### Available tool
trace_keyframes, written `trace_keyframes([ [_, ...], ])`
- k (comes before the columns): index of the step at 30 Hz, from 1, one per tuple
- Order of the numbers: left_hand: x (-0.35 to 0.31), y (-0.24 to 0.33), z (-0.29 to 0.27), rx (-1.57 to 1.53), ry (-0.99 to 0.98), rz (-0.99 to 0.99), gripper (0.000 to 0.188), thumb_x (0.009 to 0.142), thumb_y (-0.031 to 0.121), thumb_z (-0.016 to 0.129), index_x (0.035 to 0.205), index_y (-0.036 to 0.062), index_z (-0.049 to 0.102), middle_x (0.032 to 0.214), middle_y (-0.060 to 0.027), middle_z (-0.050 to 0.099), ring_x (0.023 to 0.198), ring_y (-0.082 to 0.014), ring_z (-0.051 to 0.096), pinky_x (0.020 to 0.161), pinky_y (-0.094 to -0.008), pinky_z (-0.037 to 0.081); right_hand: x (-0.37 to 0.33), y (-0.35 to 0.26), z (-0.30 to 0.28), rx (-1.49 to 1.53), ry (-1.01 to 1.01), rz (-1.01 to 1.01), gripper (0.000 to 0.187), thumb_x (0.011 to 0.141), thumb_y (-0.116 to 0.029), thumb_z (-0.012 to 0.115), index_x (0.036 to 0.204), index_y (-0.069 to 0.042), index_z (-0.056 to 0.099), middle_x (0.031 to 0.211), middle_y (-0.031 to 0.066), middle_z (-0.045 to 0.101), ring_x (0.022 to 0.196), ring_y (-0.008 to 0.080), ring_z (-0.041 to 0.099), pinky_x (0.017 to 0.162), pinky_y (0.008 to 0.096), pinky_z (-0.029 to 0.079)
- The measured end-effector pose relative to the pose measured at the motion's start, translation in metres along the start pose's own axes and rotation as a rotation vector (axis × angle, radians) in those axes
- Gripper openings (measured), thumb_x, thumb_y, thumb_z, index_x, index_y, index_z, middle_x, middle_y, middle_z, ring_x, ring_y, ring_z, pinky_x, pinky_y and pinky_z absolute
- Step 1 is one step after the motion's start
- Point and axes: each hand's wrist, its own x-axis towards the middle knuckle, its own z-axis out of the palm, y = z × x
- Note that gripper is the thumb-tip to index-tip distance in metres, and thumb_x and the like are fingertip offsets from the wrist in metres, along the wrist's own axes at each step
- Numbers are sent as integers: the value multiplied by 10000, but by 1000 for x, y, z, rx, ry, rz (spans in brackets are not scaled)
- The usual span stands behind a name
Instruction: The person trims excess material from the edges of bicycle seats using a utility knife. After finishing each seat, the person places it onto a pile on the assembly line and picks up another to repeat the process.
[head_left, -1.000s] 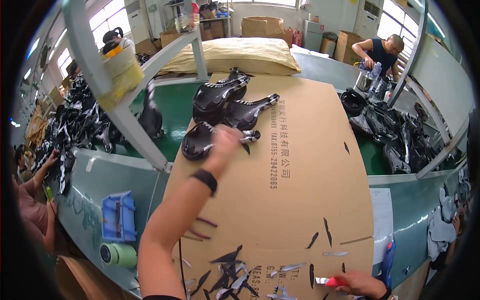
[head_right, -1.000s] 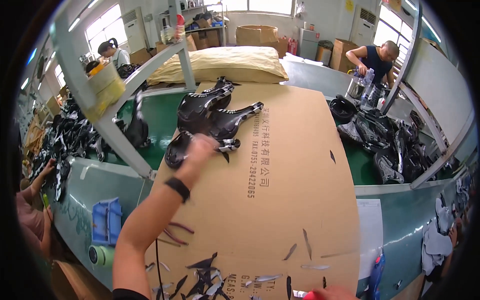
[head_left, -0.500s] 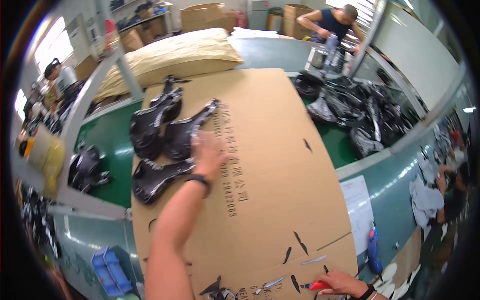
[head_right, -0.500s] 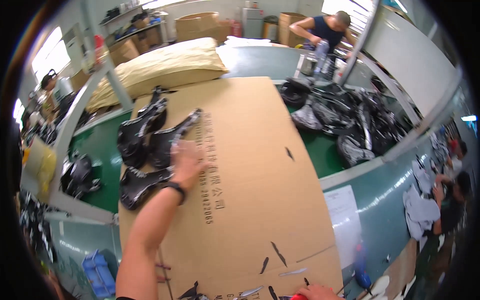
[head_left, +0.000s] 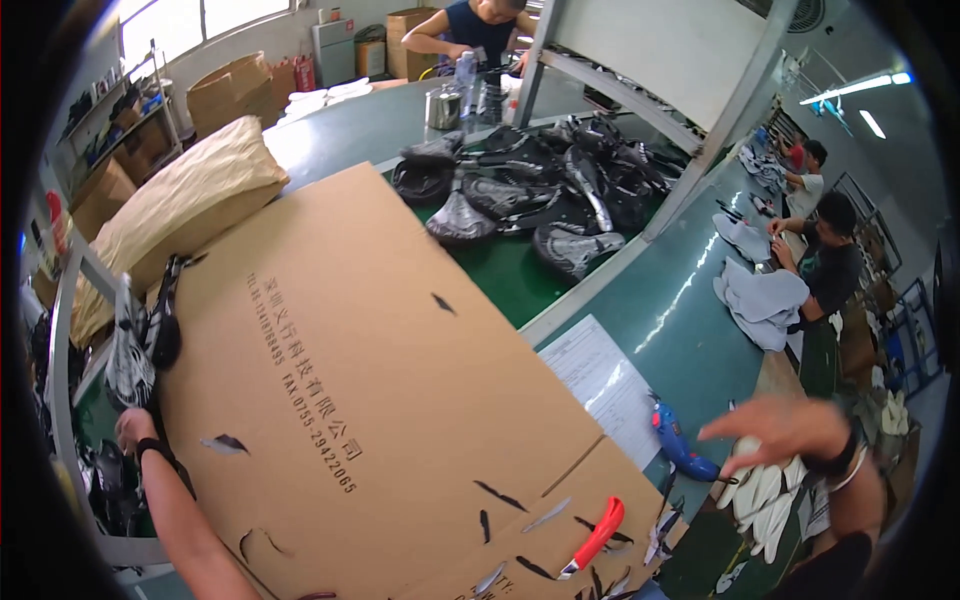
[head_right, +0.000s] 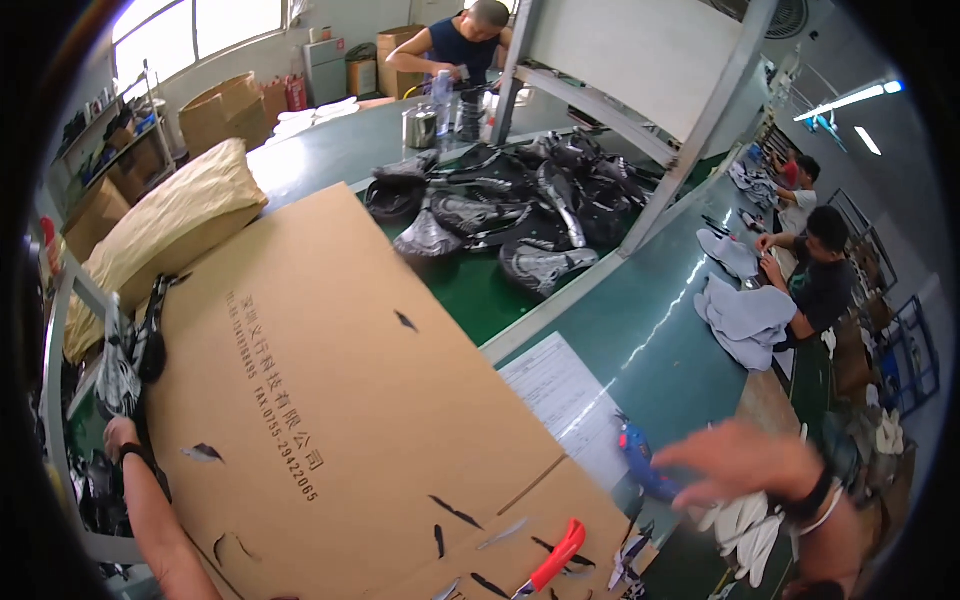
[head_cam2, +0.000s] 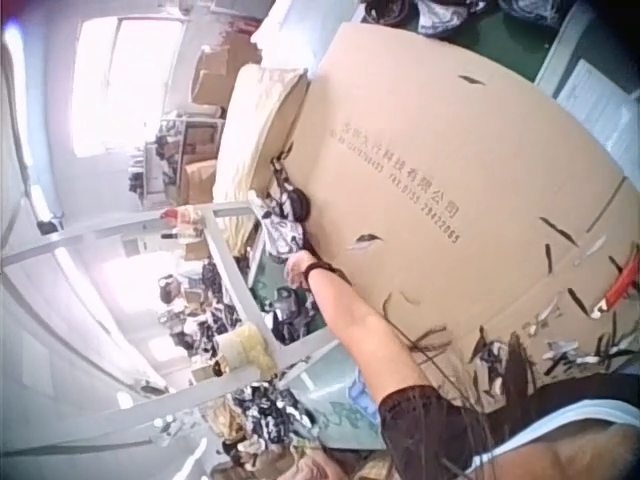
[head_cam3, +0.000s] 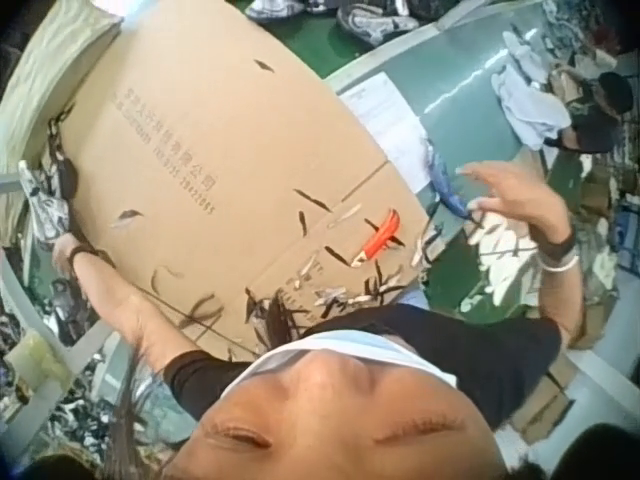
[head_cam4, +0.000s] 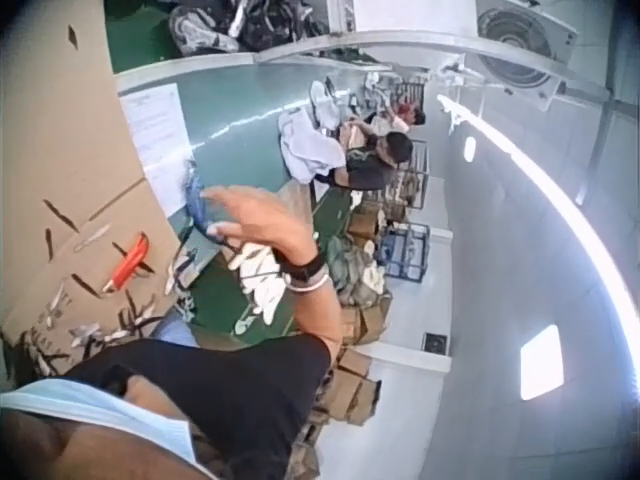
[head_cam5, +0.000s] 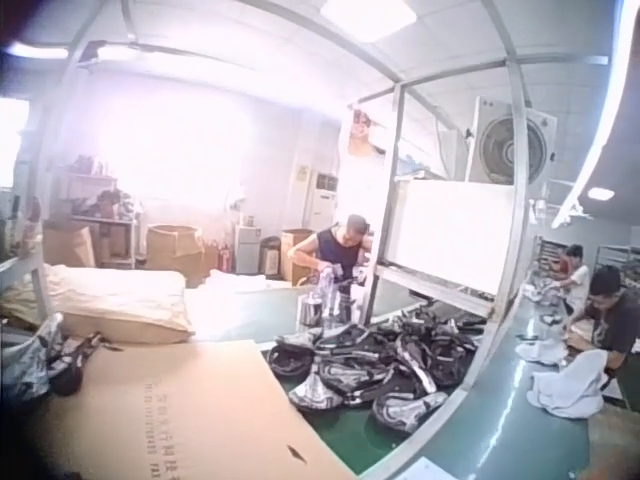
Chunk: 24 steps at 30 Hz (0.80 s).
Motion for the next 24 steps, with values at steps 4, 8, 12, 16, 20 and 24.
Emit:
trace_keyframes([
  [4,-91,69,-84,-59,651,189,567,829,298,569,1283,-15,436,1039,-342,567,904,-454,618,861,-541,478,-10,3,-147,-69,157,137,527,842,-400,677,1252,-101,534,953,112,668,856,236,665,750,350,522],
  [8,-137,153,-192,-113,226,1400,279,816,29,590,1088,86,621,940,-205,600,924,-354,572,792,-406,469,69,97,-232,52,424,-49,449,857,-290,660,1235,-86,527,863,57,653,761,148,639,634,296,535],
  [12,-463,334,-280,-768,-874,583,691,817,520,648,1263,27,460,1165,-189,494,1019,-281,551,798,-493,497,200,239,-246,308,521,98,560,838,-354,678,1270,-56,482,953,112,621,750,158,610,586,291,524],
  [16,-572,406,-191,-719,-1014,596,667,832,363,659,1374,65,409,1232,-154,490,818,-246,518,662,-468,549,335,369,-182,316,736,337,712,767,-406,715,1303,-19,452,1172,236,588,976,326,627,775,425,536],
  [20,-653,457,-104,-1045,-1092,11,718,817,380,696,1384,75,377,1379,-214,368,1162,-416,448,809,-594,472,389,449,-134,535,911,737,840,770,-479,687,1358,28,369,1296,280,506,1178,425,525,983,470,433],
  [24,-653,478,-49,-1124,-597,-232,590,787,199,750,1255,-60,502,1275,-194,555,1084,-327,598,904,-455,496,416,440,-128,552,904,923,872,753,-488,697,1363,32,353,1294,299,503,1193,415,513,1004,440,423],
])
